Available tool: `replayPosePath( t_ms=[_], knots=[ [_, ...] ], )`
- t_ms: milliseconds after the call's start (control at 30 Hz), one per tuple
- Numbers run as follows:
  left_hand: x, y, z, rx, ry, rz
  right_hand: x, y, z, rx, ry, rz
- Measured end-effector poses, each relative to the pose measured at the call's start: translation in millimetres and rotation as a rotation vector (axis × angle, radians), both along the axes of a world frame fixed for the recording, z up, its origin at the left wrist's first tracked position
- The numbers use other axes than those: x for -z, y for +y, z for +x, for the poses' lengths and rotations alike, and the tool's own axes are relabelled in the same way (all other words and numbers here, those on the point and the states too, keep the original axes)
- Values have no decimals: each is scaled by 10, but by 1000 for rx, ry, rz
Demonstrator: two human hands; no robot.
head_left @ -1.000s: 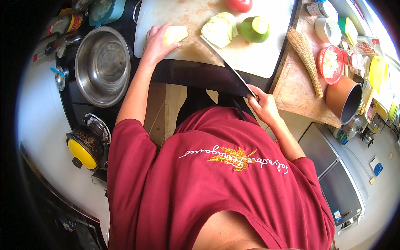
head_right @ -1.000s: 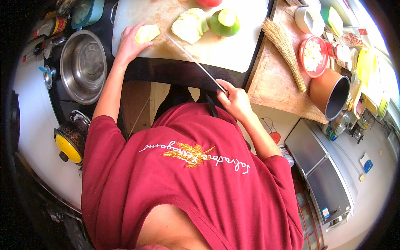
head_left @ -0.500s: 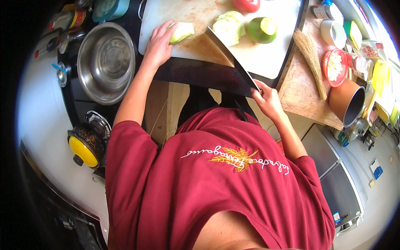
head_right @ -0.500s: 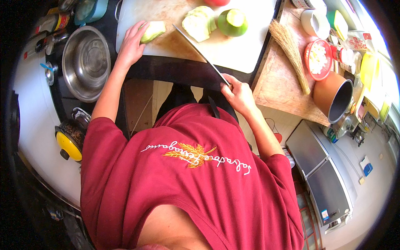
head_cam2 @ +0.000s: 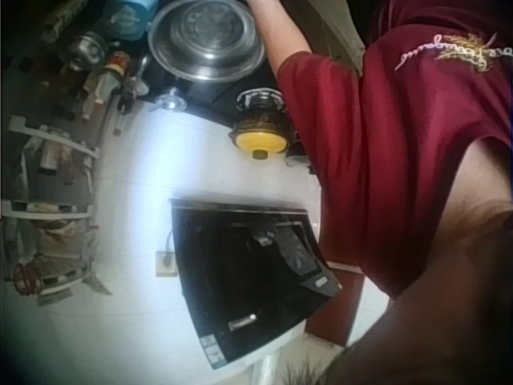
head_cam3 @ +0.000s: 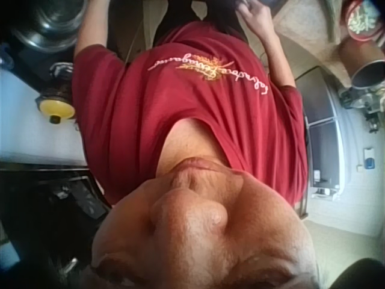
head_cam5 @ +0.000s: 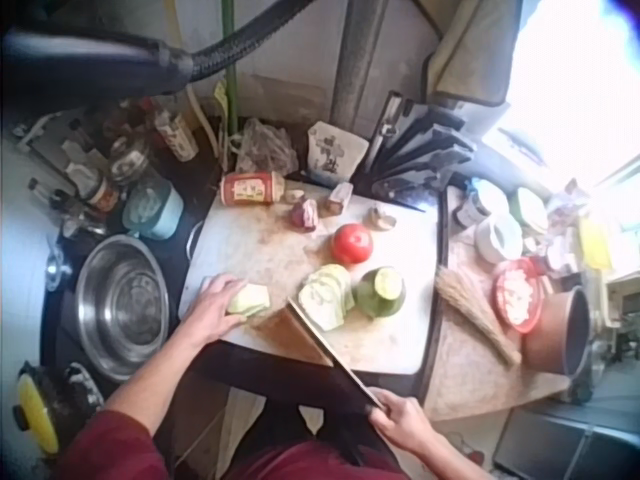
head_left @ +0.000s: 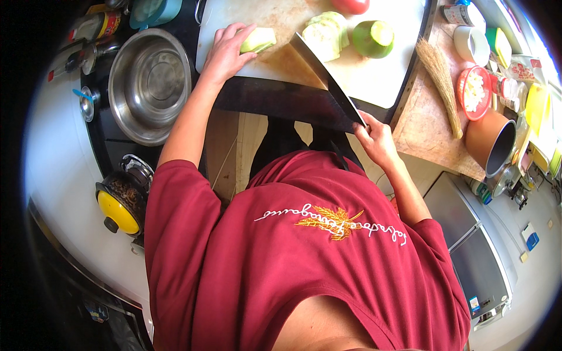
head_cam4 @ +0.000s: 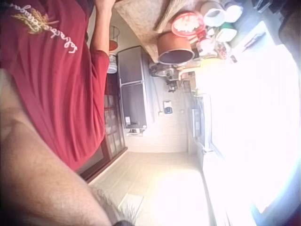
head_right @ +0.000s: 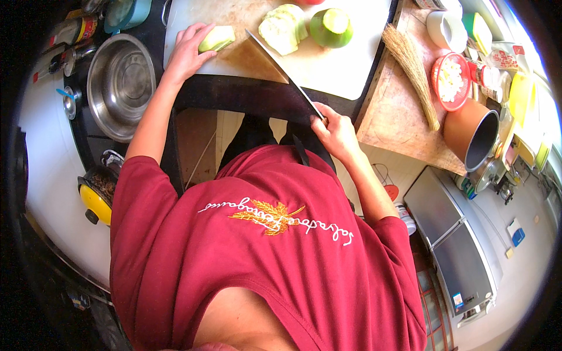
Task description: The person peels a vegetable using a cleaver and then chops the vegetable into pieces on a cutting board before transferring them into a metal bowl.
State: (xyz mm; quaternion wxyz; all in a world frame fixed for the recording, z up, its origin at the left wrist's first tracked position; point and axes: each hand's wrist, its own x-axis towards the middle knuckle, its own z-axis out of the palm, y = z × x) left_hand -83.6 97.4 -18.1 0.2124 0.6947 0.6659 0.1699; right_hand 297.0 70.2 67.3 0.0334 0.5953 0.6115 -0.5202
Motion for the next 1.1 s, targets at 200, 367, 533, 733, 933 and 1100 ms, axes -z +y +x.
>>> replayPosePath(
  t_ms=[200, 367, 533, 733, 933, 1100],
  knots=[
    [-24, -1, 121, -30, 74, 9, -22, -22, -35, 16, 7, -2],
    [-87, 15, 291, -107, 182, -22, -1, -52, -43, 41, 20, -14],
    [-120, 36, 301, -55, 218, -43, 25, -78, -44, 32, 15, 4],
    [-114, -36, 236, 183, 220, -34, -9, -109, -80, 42, 13, 18],
    [-106, -178, 544, -144, 82, 133, 5, -134, -90, 85, 25, -6],
    [84, -178, 714, -309, 114, 193, 22, -118, -87, 79, 22, -10]
  ],
)
